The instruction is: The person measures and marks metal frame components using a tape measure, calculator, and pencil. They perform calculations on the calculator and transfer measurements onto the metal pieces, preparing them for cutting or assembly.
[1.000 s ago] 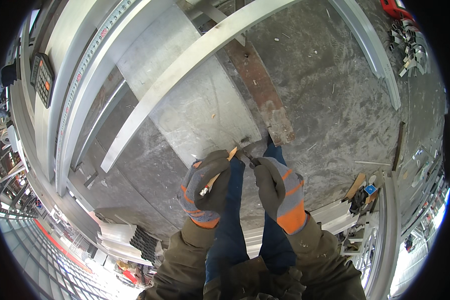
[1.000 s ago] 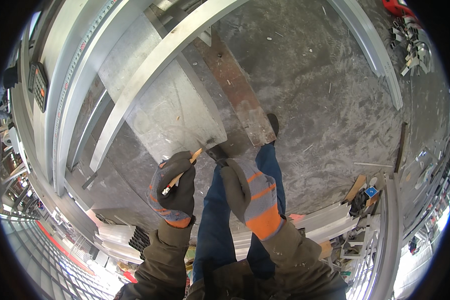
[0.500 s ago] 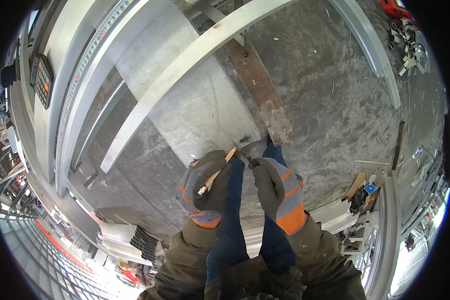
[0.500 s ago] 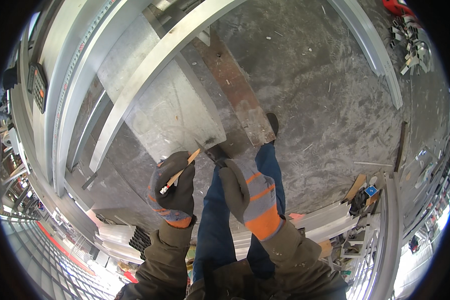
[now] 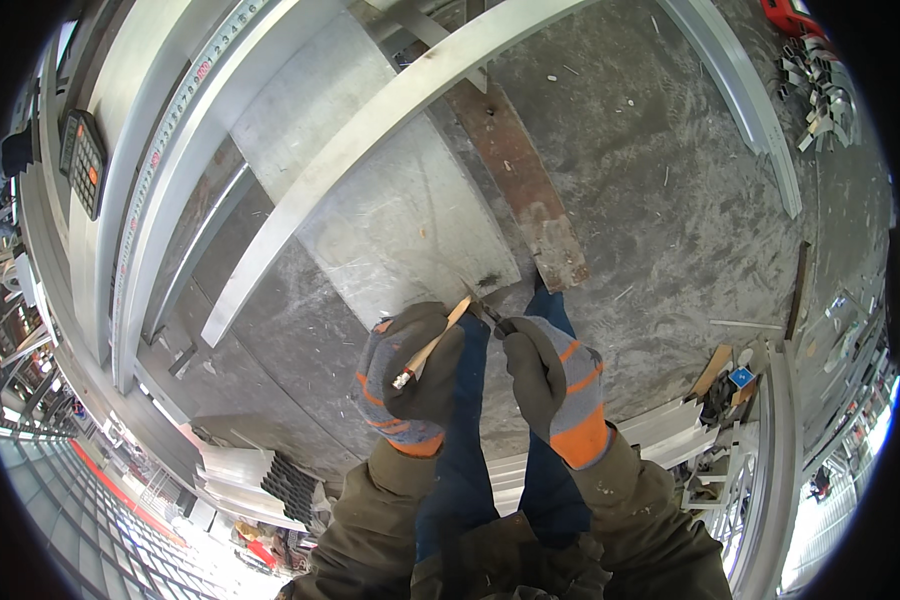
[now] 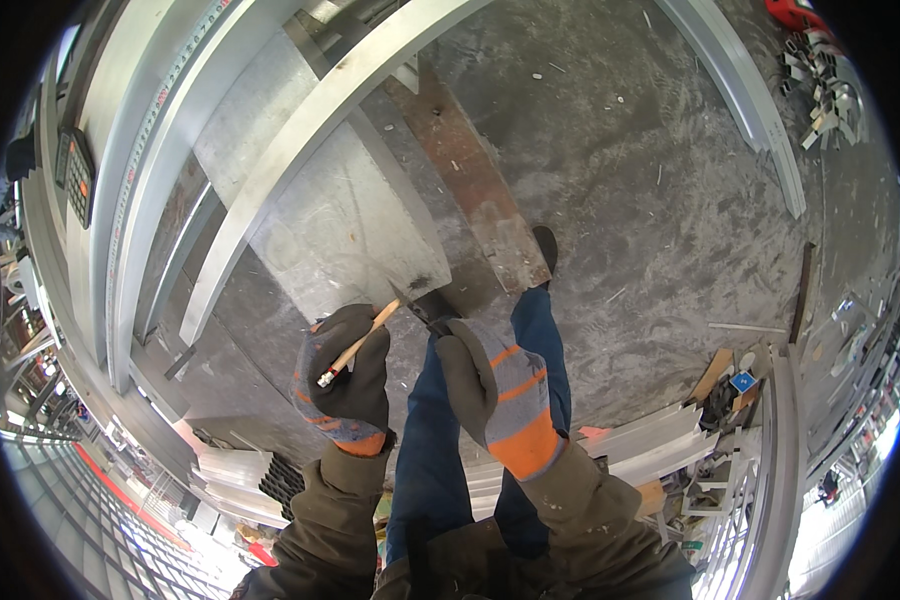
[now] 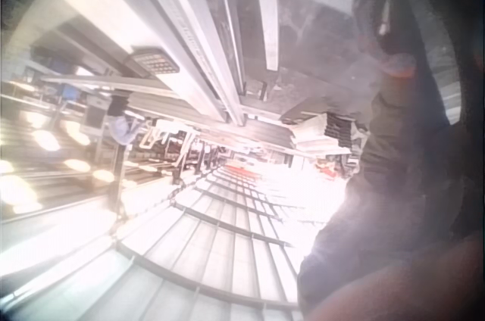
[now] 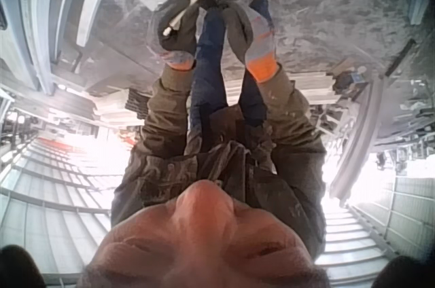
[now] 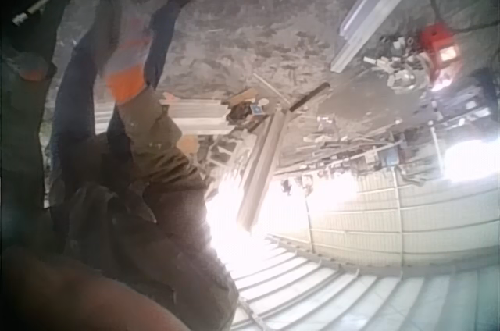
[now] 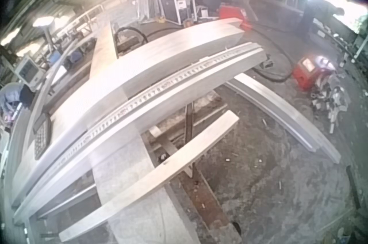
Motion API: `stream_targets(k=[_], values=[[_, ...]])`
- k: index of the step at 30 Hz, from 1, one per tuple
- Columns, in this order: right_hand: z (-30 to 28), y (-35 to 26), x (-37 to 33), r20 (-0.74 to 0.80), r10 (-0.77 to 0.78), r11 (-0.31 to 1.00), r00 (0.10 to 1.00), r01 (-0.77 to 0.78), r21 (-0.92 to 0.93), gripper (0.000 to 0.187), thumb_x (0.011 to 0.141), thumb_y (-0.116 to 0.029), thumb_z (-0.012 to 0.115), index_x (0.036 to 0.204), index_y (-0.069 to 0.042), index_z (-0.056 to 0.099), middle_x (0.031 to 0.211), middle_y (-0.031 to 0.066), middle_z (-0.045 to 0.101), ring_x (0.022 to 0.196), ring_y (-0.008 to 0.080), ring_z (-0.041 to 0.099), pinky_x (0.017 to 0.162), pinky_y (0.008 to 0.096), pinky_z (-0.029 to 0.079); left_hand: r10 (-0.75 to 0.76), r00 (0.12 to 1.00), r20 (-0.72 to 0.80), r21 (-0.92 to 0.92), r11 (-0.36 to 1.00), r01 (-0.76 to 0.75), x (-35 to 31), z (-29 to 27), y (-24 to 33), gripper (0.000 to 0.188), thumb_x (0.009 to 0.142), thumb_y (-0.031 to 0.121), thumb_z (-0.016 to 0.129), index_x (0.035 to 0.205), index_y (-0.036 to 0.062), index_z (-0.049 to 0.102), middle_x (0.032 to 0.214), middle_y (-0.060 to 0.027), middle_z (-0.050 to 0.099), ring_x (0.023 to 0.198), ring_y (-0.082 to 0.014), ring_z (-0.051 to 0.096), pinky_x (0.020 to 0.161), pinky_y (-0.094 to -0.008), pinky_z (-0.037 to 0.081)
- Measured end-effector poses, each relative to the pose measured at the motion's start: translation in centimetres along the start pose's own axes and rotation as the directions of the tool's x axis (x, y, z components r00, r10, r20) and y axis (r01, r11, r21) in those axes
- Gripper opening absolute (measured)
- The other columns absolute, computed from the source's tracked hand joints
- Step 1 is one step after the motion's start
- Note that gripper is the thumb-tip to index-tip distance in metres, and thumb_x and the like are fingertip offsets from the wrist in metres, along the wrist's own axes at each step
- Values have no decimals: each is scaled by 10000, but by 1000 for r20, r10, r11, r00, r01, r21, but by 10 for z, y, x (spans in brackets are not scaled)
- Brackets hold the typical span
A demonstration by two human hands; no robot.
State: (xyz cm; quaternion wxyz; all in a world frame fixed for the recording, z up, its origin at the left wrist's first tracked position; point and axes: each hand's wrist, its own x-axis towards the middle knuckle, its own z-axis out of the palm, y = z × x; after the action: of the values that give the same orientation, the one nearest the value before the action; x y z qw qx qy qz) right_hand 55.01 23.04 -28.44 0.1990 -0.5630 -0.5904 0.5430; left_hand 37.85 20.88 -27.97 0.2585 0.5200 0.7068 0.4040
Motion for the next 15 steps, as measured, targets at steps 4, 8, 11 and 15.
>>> stream_targets(k=[4,8,11,15], values=[[-1,-3,-1,17,68,998,998,-68,0,201,966,-66,664,1135,41,685,892,179,721,754,310,722,621,364,553,-28,1000,13,-8,1000,28,-3,-1,-2,171,852,-16,747,1017,-22,707,1032,-201,733,1003,-316,702,899,-424,539],[-1,-2,-1,34,84,995,996,-86,58,185,968,-71,665,1112,42,689,895,180,722,761,317,722,626,363,555,-77,997,-1,-25,997,77,-4,-1,-3,156,860,13,754,1004,-25,707,1028,-197,734,995,-304,701,891,-415,541],[-1,0,0,17,120,991,993,-120,58,185,965,-65,666,1115,41,686,908,178,725,775,314,726,634,361,558,-79,997,-17,2,997,79,-5,0,-2,148,862,20,754,993,-29,706,1025,-190,734,984,-296,698,876,-403,542],[0,1,0,4,36,999,999,-36,5,204,965,-67,668,1142,33,678,923,176,725,787,306,728,646,355,565,-72,997,-11,-16,997,72,-5,0,-1,150,826,1,759,972,-8,725,1001,-170,732,962,-310,701,884,-421,535]])
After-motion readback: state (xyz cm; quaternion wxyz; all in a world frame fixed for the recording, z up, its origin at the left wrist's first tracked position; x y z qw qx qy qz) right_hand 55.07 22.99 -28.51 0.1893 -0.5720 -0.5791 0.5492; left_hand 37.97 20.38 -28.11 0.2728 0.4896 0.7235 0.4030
